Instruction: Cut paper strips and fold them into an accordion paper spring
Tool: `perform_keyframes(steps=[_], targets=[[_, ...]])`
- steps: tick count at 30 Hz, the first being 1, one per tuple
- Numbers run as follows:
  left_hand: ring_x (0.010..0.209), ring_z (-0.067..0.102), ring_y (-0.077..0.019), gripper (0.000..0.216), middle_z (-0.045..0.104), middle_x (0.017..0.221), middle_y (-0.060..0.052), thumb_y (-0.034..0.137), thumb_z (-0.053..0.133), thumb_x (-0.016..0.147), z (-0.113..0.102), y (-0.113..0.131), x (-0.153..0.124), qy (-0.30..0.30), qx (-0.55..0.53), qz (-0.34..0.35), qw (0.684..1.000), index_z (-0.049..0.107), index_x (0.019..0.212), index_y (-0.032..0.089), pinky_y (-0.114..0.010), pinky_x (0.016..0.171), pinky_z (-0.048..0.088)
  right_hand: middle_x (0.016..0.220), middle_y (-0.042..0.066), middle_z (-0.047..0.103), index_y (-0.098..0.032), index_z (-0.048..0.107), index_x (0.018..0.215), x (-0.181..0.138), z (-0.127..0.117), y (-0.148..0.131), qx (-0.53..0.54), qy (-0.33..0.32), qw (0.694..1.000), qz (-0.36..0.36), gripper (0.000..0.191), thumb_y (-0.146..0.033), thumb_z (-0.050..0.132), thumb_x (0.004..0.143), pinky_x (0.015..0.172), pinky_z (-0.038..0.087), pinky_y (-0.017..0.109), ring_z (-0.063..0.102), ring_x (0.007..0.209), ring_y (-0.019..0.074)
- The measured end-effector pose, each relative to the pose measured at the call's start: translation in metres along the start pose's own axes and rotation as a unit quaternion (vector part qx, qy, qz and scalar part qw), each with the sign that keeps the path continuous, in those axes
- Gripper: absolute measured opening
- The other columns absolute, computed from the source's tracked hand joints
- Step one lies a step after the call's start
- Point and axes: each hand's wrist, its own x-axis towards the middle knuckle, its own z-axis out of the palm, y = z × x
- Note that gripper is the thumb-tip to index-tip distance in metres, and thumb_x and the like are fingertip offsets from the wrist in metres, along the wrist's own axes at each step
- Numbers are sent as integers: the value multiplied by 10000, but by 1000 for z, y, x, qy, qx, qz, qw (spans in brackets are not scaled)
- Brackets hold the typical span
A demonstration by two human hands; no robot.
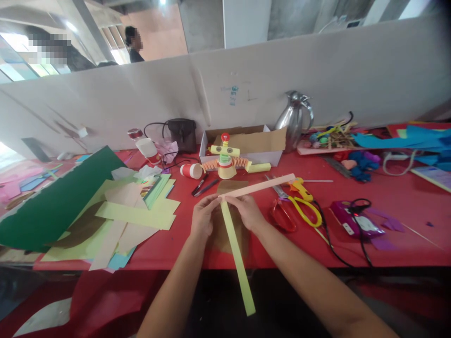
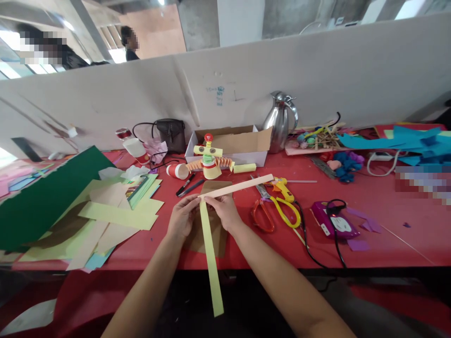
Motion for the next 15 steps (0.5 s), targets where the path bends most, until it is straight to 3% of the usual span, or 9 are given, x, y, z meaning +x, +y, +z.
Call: perform_keyframes(steps=[5, 15], targets=[[683, 625, -91, 257, 698, 790, -7, 281, 819, 643, -6, -4, 2, -33, 39, 29, 998, 714, 848, 167, -218, 699, 489, 853, 69, 755, -178, 756, 841, 0, -2, 1, -24, 12, 1000, 6, 312, -426, 761, 651, 744, 505, 337, 681, 812, 238], [708, 641, -109, 298, 712, 826, -33, 276, 825, 638, -8, -5, 4, -40, 45, 13, 998, 720, 887, 149, -227, 703, 490, 847, 73, 752, -162, 753, 883, 0, -5, 5, -28, 21, 999, 26, 379, -479, 749, 675, 702, 507, 328, 674, 756, 220]])
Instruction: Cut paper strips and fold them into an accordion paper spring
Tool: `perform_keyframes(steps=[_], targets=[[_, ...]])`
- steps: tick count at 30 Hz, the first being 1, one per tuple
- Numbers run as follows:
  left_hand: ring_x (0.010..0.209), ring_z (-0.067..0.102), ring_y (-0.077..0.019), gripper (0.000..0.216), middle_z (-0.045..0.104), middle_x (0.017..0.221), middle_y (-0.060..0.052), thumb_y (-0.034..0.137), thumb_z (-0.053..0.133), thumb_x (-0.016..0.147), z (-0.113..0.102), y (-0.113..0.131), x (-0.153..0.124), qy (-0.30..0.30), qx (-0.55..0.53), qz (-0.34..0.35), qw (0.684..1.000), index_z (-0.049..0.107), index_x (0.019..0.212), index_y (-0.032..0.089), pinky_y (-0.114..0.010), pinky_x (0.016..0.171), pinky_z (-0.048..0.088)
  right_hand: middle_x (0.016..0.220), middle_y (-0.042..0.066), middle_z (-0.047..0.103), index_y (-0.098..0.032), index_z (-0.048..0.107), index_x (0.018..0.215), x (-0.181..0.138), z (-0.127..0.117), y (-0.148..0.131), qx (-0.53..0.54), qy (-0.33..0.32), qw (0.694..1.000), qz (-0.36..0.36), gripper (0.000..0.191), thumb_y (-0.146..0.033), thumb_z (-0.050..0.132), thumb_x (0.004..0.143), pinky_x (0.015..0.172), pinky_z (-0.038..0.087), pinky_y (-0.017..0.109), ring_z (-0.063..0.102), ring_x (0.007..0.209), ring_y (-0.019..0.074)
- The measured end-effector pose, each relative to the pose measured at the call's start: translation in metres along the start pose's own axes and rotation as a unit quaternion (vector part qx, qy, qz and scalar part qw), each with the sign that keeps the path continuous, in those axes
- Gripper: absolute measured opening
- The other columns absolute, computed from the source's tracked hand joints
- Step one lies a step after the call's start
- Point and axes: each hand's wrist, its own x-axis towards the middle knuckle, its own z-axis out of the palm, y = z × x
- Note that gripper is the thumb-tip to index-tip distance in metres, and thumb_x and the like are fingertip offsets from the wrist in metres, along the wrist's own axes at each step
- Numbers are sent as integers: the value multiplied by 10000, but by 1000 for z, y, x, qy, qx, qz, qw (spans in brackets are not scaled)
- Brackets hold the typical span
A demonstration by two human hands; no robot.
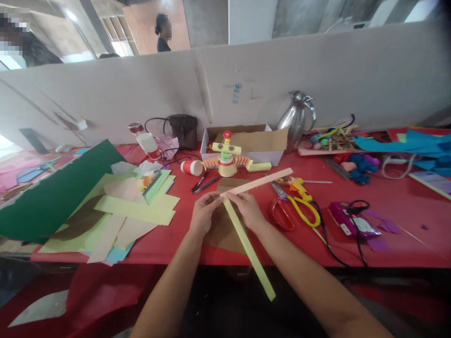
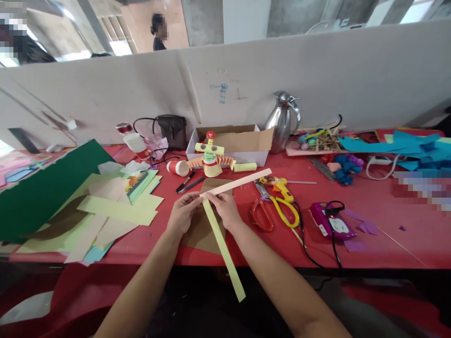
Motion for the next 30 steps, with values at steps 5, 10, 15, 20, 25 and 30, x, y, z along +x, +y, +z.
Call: perform_keyframes(steps=[5, 10, 15, 20, 25, 30], targets=[[691, 641, -109, 283, 710, 810, -23, 260, 829, 625, -1, 0, 1, 8, -19, -2, 1000, 719, 863, 154, -238, 703, 493, 852, 67, 750, -174, 750, 881, 0, 1, 2, -1, -10, 1000, -10, 393, -505, 756, 669, 696, 502, 324, 675, 777, 228], [679, 651, -123, 300, 714, 794, -19, 280, 838, 600, -2, -1, 2, 27, -32, -6, 999, 717, 850, 166, -265, 703, 507, 812, 61, 739, -166, 742, 878, 1, 2, 4, -21, -9, 999, -31, 395, -513, 735, 691, 693, 491, 326, 655, 734, 210], [682, 645, -121, 291, 715, 785, -22, 290, 832, 609, -2, -1, 0, 22, -16, 3, 1000, 723, 850, 169, -255, 702, 497, 886, 67, 747, -180, 745, 919, 0, 1, 3, -31, -22, 998, -41, 379, -448, 775, 654, 769, 496, 348, 662, 807, 220], [787, 650, -138, 301, 721, 846, -28, 263, 803, 656, -1, 1, -2, -2, 20, 63, 998, 724, 937, 190, -272, 801, 491, 998, 59, 742, -212, 752, 906, -3, 2, -1, -31, -31, 995, -92, 261, -386, 745, 712, 908, 473, 372, 656, 984, 248], [803, 644, -174, 148, 709, 819, -34, 266, 795, 655, 0, 6, -6, 8, 66, 126, 990, 747, 777, 198, -304, 793, 504, 886, 15, 735, -258, 736, 814, -8, 3, -7, -95, -17, 985, -145, 171, -396, 746, 713, 893, 475, 370, 652, 912, 230], [785, 638, -181, 98, 697, 769, -35, 253, 805, 641, 0, 10, -9, 0, 65, 165, 984, 758, 722, 221, -316, 783, 506, 919, 16, 713, -277, 735, 850, -12, 2, -11, -136, -42, 972, -186, 175, -386, 761, 716, 850, 493, 356, 641, 907, 221]])
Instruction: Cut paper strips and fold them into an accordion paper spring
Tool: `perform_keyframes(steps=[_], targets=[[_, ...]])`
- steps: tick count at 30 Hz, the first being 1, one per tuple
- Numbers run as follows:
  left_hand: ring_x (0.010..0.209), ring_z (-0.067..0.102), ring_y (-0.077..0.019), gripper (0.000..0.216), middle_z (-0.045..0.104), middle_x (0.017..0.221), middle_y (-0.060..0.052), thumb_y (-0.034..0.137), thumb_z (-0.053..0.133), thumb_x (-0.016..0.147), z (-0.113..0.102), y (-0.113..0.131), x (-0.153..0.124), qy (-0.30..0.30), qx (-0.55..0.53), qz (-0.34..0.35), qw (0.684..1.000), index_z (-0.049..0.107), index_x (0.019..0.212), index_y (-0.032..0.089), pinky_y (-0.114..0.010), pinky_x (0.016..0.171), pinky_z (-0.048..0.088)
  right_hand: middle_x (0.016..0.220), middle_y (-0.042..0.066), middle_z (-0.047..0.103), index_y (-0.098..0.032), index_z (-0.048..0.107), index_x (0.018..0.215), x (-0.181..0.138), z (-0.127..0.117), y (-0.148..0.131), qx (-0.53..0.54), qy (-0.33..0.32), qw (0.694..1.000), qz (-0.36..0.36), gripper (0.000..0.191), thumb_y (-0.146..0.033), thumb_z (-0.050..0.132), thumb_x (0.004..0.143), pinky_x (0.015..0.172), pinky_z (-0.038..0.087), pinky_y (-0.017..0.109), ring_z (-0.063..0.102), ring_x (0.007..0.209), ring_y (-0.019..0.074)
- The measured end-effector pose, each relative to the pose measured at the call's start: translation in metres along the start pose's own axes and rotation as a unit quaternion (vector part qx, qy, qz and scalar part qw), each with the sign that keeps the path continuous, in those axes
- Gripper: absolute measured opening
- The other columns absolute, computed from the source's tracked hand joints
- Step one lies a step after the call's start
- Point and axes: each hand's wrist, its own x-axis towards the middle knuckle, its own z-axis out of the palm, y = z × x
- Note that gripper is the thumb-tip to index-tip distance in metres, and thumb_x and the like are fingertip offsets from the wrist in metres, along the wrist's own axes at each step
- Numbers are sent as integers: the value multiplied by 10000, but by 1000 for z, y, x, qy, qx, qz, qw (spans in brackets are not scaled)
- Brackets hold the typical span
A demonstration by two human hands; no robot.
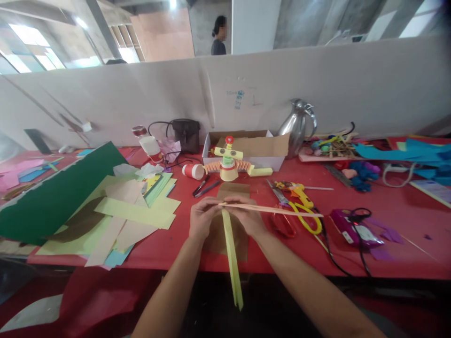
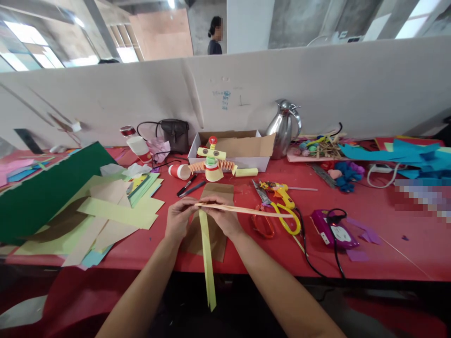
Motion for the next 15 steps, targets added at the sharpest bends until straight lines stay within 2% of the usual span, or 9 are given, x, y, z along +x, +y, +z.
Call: perform_keyframes(steps=[5, 9, 15], targets=[[756, 629, -175, 84, 694, 747, -32, 250, 807, 638, -1, 0, -1, 4, 4, 9, 1000, 767, 710, 235, -310, 756, 502, 980, 24, 701, -292, 748, 894, 0, -2, -3, -17, -30, 999, -32, 162, -369, 743, 752, 859, 492, 351, 629, 951, 220], [740, 628, -174, 70, 691, 738, -25, 244, 794, 656, -3, -2, -2, 6, 15, 24, 1000, 767, 721, 241, -312, 743, 505, 964, 25, 698, -293, 750, 871, 0, -2, -1, -27, -26, 998, -59, 121, -351, 735, 766, 859, 490, 350, 630, 939, 216], [731, 635, -176, 83, 693, 736, -23, 256, 795, 656, -2, -2, -3, 9, 28, 11, 999, 756, 722, 224, -310, 733, 507, 872, 17, 706, -279, 735, 787, -1, 1, 6, -26, 19, 999, -20, 112, -382, 739, 742, 848, 491, 362, 636, 881, 222]])
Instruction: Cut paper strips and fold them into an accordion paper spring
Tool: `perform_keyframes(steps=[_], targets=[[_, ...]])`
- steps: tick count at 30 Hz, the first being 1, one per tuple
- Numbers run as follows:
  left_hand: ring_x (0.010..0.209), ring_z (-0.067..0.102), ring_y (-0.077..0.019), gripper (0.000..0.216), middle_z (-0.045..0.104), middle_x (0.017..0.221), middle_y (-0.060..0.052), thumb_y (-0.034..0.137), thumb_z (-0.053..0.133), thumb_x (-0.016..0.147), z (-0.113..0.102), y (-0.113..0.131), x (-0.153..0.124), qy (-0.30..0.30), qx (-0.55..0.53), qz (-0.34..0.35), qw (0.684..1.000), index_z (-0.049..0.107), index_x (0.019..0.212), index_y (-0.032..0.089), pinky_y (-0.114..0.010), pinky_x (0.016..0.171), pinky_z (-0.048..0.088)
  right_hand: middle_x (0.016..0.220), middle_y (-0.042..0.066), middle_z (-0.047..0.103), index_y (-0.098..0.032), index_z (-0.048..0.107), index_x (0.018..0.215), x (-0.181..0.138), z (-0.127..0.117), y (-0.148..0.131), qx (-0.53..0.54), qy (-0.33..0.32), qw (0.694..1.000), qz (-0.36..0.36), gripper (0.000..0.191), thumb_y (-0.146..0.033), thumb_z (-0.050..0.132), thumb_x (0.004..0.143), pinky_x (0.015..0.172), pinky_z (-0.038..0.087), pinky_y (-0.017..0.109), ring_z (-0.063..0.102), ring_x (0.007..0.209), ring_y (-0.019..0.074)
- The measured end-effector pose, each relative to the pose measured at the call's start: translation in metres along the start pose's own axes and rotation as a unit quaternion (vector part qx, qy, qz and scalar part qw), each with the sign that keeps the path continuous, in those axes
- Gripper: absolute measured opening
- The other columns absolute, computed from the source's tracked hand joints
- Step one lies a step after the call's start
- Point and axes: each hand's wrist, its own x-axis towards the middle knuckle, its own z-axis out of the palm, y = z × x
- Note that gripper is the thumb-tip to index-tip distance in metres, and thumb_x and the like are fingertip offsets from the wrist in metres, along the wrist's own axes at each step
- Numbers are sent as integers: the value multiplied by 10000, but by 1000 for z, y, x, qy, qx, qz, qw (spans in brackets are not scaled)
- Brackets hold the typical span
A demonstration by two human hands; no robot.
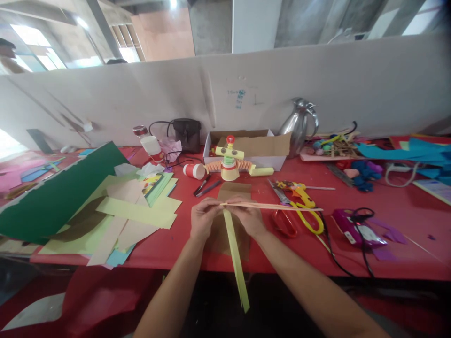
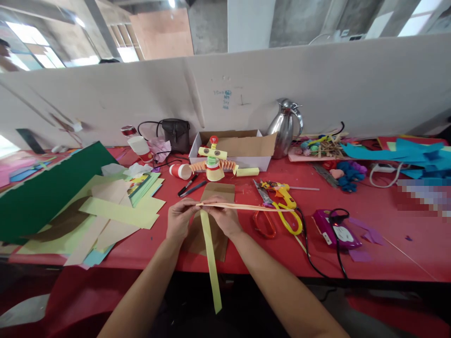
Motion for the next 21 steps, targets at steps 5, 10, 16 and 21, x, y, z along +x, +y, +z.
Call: perform_keyframes(steps=[5, 10, 16, 21], targets=[[730, 641, -169, 119, 713, 752, -27, 280, 789, 672, 1, 0, 0, 7, 6, -21, 1000, 752, 755, 203, -293, 734, 506, 864, 7, 720, -270, 733, 786, -1, 3, 0, 27, 21, 999, 39, 119, -375, 743, 730, 853, 494, 356, 649, 887, 221], [677, 629, -140, 148, 710, 715, -17, 283, 806, 653, 2, -7, 1, 59, -20, -20, 998, 725, 722, 180, -258, 684, 498, 866, 16, 742, -244, 742, 831, -1, 9, 4, 101, 0, 993, 56, 179, -383, 752, 719, 844, 509, 362, 671, 877, 229], [649, 603, -119, 158, 690, 684, -9, 284, 806, 654, 3, -12, 1, 68, -25, -29, 997, 720, 719, 169, -234, 660, 475, 915, 16, 753, -255, 752, 856, 0, 10, 11, 79, 10, 995, 52, 183, -396, 733, 742, 874, 501, 354, 678, 916, 229], [651, 591, -106, 140, 671, 686, 3, 269, 792, 681, 3, -9, 2, 37, -58, -60, 996, 706, 726, 167, -216, 658, 460, 926, 23, 754, -245, 754, 891, -1, 10, 12, 80, 22, 995, 60, 215, -408, 716, 756, 860, 504, 352, 680, 922, 234]])
